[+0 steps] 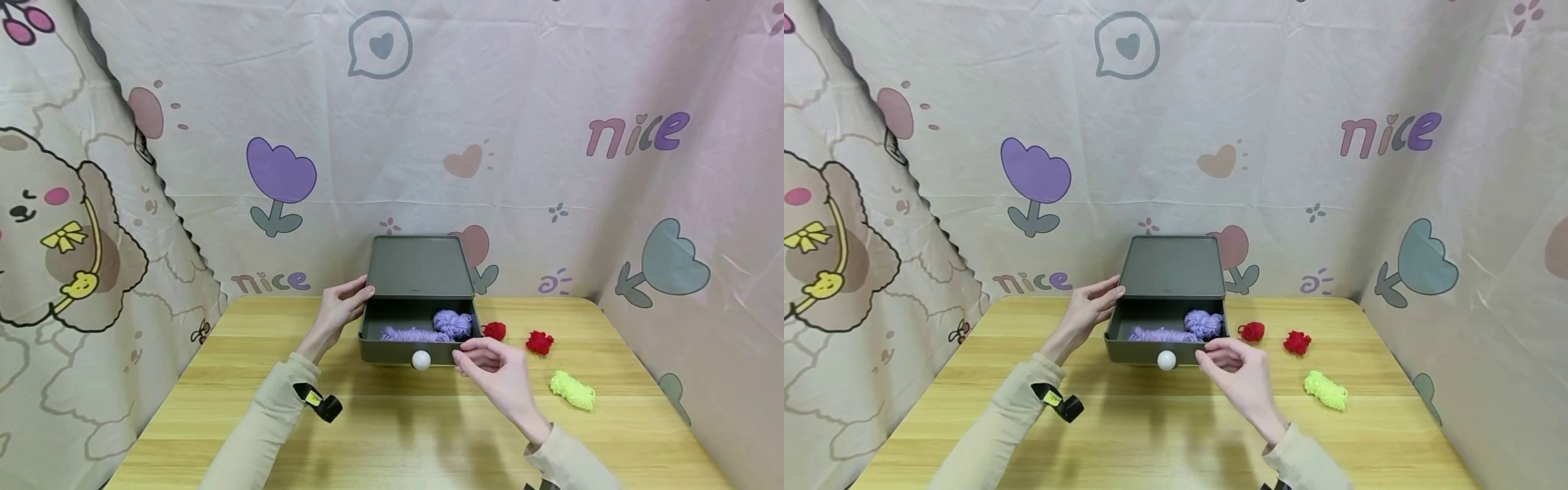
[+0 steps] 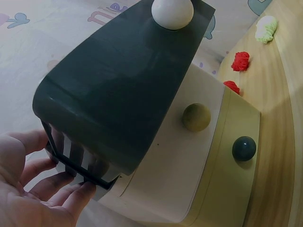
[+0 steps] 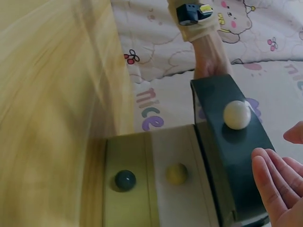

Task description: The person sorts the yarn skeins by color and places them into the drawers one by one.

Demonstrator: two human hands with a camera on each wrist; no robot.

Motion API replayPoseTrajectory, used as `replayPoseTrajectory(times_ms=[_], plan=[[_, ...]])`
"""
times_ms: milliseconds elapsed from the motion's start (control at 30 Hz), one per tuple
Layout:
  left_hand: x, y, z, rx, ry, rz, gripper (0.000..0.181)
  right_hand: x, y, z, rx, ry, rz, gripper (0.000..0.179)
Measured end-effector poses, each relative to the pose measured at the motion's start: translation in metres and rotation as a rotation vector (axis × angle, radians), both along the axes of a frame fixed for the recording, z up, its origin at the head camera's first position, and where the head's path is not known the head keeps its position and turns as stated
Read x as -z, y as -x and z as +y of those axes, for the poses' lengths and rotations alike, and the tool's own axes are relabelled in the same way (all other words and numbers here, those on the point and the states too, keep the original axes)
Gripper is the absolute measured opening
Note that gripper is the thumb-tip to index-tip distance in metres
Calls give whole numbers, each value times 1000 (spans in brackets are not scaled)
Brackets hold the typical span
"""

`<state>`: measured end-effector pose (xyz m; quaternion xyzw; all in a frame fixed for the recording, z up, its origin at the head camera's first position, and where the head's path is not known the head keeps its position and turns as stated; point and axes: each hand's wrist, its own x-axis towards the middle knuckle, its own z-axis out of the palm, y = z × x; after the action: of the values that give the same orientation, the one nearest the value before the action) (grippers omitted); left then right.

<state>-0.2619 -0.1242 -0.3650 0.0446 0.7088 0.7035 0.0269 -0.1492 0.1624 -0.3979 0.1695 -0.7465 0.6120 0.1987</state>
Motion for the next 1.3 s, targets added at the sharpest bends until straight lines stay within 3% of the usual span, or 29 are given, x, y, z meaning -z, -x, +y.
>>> replayPoseTrajectory(times_ms=[200, 467, 867, 1300], plan=[[0, 0, 0, 0, 3, 3, 51, 7, -2, -8, -35, 5, -8, 17], [-1, 0, 0, -4, 15, 4, 51, 18, -3, -21, -4, -6, -28, 19], [0, 0, 0, -7, 15, 3, 51, 27, -1, -40, -11, 62, -63, 24], [0, 0, 1, -7, 19, 7, 51, 37, -1, -54, 28, 118, 12, 21]])
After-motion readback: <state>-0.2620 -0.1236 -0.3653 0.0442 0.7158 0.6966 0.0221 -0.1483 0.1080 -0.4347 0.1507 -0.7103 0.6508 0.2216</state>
